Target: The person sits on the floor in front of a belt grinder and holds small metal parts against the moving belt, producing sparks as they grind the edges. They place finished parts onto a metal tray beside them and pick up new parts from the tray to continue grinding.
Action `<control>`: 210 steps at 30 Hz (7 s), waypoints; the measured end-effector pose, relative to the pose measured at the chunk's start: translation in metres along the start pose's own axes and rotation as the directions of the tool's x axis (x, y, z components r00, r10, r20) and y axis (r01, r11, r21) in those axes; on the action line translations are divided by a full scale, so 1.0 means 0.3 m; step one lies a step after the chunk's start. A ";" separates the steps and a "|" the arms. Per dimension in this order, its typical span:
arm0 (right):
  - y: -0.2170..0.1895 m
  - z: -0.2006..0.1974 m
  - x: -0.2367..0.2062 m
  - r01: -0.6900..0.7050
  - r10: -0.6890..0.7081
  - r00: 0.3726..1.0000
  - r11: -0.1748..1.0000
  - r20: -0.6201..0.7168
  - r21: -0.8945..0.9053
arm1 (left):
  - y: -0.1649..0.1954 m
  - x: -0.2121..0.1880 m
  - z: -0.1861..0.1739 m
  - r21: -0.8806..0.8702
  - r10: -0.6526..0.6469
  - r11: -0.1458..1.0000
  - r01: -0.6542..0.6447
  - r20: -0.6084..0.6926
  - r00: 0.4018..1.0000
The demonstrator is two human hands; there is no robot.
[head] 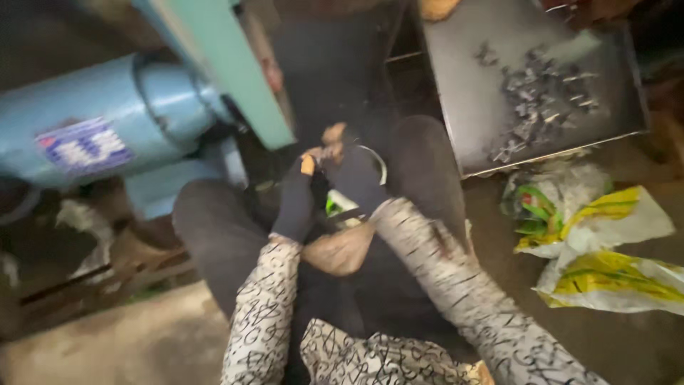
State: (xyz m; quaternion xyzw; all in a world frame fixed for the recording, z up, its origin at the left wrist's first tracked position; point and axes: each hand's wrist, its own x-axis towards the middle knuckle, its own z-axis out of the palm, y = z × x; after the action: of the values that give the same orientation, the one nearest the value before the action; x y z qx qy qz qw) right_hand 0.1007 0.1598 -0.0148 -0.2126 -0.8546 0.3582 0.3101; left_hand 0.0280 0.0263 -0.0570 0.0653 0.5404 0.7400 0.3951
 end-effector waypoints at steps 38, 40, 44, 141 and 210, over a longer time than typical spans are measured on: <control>-0.132 0.055 0.098 -0.610 0.319 0.732 0.701 0.602 0.370 | 0.115 -0.012 -0.021 0.560 0.297 0.816 -0.146 -0.189 0.936; -0.139 0.037 0.111 -0.677 0.412 0.677 0.674 0.610 0.296 | 0.113 -0.010 -0.019 0.648 0.263 0.761 -0.040 -0.251 0.932; -0.132 -0.004 0.108 -0.354 0.133 0.856 0.855 0.500 0.378 | 0.118 -0.017 -0.051 0.487 0.342 0.829 -0.275 -0.054 0.938; -0.127 0.054 -0.077 -0.651 0.202 0.574 0.700 0.793 0.293 | 0.134 -0.091 -0.078 0.225 0.251 0.947 -0.229 -0.076 0.965; -0.126 -0.085 0.067 -0.027 -0.103 0.916 0.949 0.387 0.315 | 0.141 -0.022 -0.012 0.123 0.060 0.992 -0.035 -0.205 0.977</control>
State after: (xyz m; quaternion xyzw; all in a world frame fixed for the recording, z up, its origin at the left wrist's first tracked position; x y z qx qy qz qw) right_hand 0.0983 0.1592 0.0350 -0.0663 -0.8357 0.5192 0.1662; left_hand 0.0088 0.0149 -0.0202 0.0236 0.6204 0.7183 0.3139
